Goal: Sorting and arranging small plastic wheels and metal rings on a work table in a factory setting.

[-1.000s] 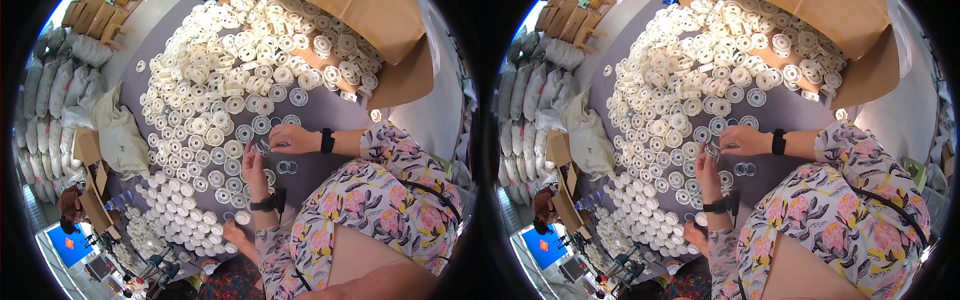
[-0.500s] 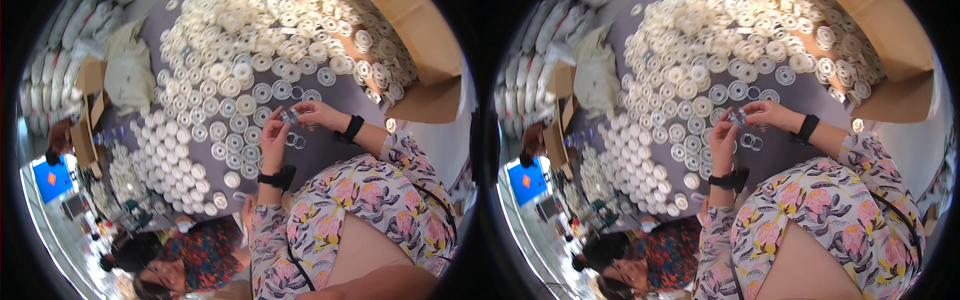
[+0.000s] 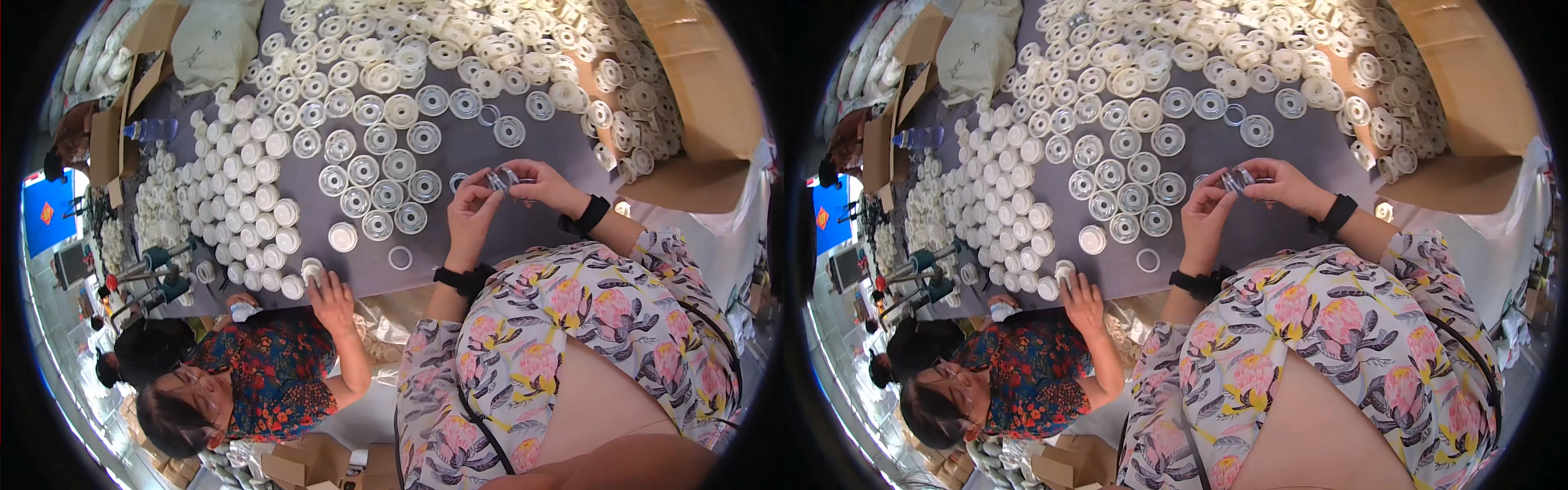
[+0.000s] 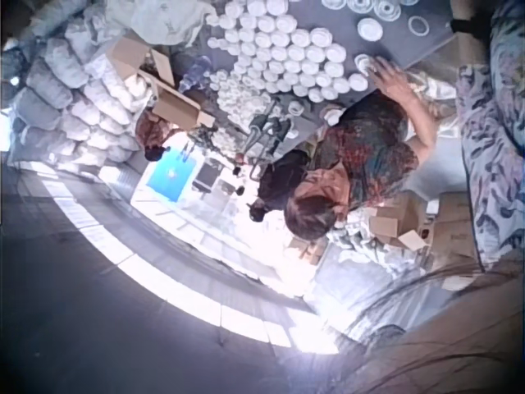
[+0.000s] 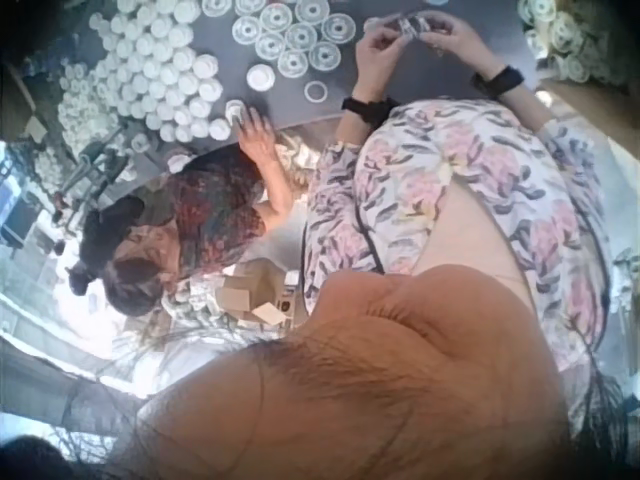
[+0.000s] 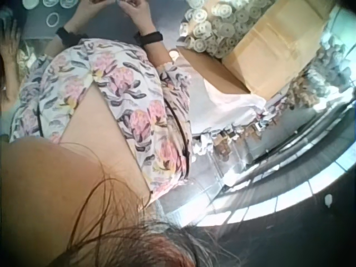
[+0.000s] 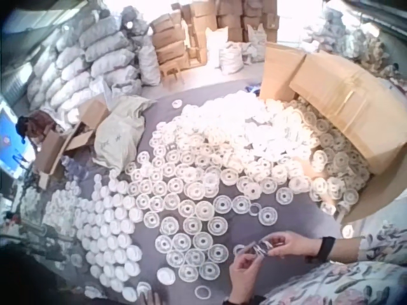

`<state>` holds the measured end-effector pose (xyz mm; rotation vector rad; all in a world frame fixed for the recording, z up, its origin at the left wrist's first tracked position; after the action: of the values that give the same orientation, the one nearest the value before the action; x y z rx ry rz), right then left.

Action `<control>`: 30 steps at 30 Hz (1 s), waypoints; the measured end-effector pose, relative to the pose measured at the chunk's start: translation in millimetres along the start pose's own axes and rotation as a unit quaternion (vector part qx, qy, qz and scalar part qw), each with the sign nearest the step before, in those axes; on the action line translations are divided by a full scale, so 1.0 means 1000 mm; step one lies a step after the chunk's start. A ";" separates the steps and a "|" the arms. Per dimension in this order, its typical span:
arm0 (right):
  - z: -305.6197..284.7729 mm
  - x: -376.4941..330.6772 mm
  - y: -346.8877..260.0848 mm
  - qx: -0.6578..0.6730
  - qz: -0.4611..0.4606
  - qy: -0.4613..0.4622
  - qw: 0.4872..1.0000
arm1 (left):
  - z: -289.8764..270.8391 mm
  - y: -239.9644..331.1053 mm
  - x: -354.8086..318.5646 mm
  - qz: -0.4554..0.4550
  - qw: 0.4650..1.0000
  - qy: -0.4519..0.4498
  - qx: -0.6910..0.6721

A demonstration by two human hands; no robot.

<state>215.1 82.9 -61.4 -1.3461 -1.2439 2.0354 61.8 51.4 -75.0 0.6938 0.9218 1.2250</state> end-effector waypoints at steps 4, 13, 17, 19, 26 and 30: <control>-0.007 -0.011 0.012 -0.090 0.024 -0.020 0.995 | 0.004 -0.012 -0.010 -0.084 0.995 0.025 0.051; -0.021 -0.051 0.032 -0.156 -0.082 -0.011 0.984 | -0.108 -0.029 -0.116 0.054 0.709 0.252 0.657; -0.013 -0.042 0.038 -0.138 -0.084 -0.043 0.986 | -0.134 -0.027 -0.116 -0.033 0.676 0.244 0.694; -0.024 -0.060 0.043 -0.138 -0.067 -0.008 0.988 | -0.125 -0.032 -0.097 -0.043 0.736 0.177 0.652; -0.077 -0.088 0.062 -0.222 -0.027 0.142 0.964 | -0.125 -0.033 -0.084 -0.050 0.739 0.117 0.661; -0.140 -0.147 0.090 -0.172 0.041 0.286 0.942 | -0.092 -0.051 -0.062 -0.129 0.790 0.047 0.598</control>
<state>417.3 -6.3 -80.3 -1.9940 -1.3034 1.3390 0.3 -23.2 -148.9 1.4279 1.8226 0.2870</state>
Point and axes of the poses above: each hand's wrist, its own x-axis towards the middle knuckle, its own z-axis out of the palm, y = z × x, the point moved 5 cm from there along x, towards the middle knuckle, and after that the axes turned 3 degrees about -z, right-handed, at the moved point
